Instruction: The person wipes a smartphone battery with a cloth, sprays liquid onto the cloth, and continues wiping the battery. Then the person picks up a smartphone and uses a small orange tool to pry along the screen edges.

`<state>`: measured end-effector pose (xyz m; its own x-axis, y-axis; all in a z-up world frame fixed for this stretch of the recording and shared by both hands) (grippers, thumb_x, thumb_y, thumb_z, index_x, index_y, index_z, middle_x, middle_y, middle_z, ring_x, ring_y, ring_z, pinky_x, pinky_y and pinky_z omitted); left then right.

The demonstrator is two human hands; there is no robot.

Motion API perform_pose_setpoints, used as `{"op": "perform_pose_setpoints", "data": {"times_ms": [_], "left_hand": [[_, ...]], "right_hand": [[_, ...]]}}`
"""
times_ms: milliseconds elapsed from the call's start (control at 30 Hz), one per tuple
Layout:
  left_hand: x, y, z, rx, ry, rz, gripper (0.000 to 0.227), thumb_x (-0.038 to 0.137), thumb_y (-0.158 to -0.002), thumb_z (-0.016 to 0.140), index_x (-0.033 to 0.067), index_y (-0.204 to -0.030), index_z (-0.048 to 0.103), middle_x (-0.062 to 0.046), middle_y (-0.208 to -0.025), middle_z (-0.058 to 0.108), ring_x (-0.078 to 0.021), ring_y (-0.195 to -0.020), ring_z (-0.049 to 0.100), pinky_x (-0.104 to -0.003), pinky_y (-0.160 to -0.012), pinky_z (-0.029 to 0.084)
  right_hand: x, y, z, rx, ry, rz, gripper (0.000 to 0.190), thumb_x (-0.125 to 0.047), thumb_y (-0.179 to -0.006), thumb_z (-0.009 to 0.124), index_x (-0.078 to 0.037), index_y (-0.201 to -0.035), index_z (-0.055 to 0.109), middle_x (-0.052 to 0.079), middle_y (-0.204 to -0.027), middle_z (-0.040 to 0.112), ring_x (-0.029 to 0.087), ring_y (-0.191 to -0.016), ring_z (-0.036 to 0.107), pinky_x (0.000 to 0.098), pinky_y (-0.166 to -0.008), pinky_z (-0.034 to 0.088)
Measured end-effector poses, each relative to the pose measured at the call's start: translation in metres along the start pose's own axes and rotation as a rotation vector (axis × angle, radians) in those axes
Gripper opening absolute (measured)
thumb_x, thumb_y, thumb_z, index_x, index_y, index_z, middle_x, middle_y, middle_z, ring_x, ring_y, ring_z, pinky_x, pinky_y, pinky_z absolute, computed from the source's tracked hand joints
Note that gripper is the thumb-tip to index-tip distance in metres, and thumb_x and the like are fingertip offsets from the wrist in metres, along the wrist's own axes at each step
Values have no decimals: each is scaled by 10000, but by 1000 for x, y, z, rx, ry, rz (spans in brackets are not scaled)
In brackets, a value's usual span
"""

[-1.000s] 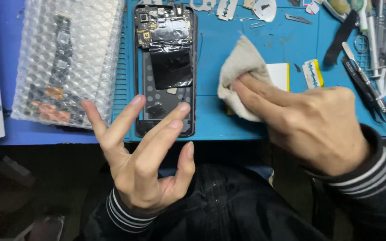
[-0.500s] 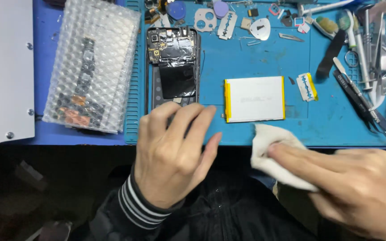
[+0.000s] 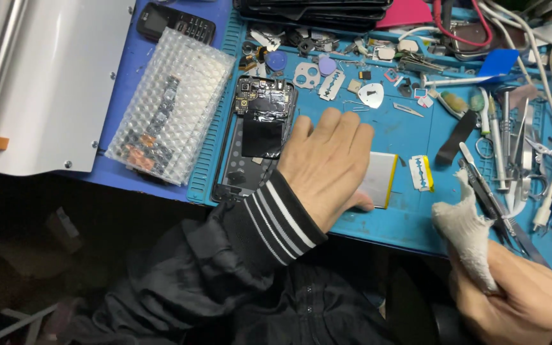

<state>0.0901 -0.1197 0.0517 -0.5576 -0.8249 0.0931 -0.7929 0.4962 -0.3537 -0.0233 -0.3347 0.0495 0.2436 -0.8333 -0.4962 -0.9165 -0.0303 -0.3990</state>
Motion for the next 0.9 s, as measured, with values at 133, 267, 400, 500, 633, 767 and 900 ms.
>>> {"op": "perform_pose_setpoints", "data": {"times_ms": [133, 267, 400, 500, 633, 767, 900], "left_hand": [[5, -1, -11, 25, 159, 27, 683, 369, -663, 879, 64, -1158, 522, -25, -878, 658, -252, -869, 561, -471, -931, 377], [1, 2, -38, -7, 363, 71, 473, 126, -819, 780, 130, -1239, 564, 29, -654, 606, -200, -767, 577, -456, -948, 377], [-30, 11, -84, 35, 548, 66, 121, 155, -914, 701, 139, -1034, 708, 53, -848, 726, -147, -774, 577, -358, -853, 343], [-62, 22, -122, 102, 729, -43, 164, -31, -886, 765, -41, -1047, 738, -113, -904, 754, -146, -670, 603, -238, -631, 488], [-110, 40, -131, 74, 613, -185, 181, -115, -1028, 689, -161, -1199, 725, -145, -896, 669, -132, -652, 483, -219, -567, 395], [-128, 37, -88, -118, 548, -161, 242, 20, -914, 662, -80, -1118, 746, -172, -869, 775, -153, -513, 626, -222, -451, 503], [-124, 29, -58, -197, 537, -77, 238, 93, -916, 669, -18, -1099, 771, -120, -777, 760, -174, -523, 606, -279, -515, 498]], "right_hand": [[8, -6, 7, -28, -86, -16, 288, 247, -770, 744, 230, -1056, 720, 247, -833, 711, 198, -498, 523, 334, -510, 434], [22, -5, 16, -60, -66, -27, 283, 201, -786, 751, 187, -1069, 742, 208, -796, 701, 191, -477, 459, 326, -495, 393], [19, -8, 20, -52, -67, -22, 323, 209, -798, 771, 202, -1120, 751, 252, -881, 729, 171, -462, 442, 309, -471, 378], [15, -9, 22, -56, -90, -49, 308, 242, -817, 747, 239, -1125, 737, 255, -858, 722, 166, -451, 431, 305, -458, 362], [20, -6, 25, -42, -71, -55, 253, 239, -867, 756, 242, -1119, 736, 265, -886, 710, 213, -526, 484, 340, -547, 413], [17, -6, 27, -42, -59, -26, 299, 253, -854, 740, 235, -1152, 740, 283, -912, 723, 197, -499, 470, 325, -507, 392], [15, -4, 29, -17, -49, 9, 284, 242, -850, 732, 225, -1133, 740, 275, -917, 727, 203, -514, 500, 318, -516, 402]]}}
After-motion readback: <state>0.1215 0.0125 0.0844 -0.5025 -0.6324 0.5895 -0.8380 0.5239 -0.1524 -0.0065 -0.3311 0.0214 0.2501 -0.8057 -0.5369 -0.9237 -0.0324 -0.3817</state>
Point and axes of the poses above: each hand's wrist, its own y-axis away from the middle knuckle, its own z-axis out of the palm, x = y × z, the point moved 2 cm from there along -y, towards the middle knuckle
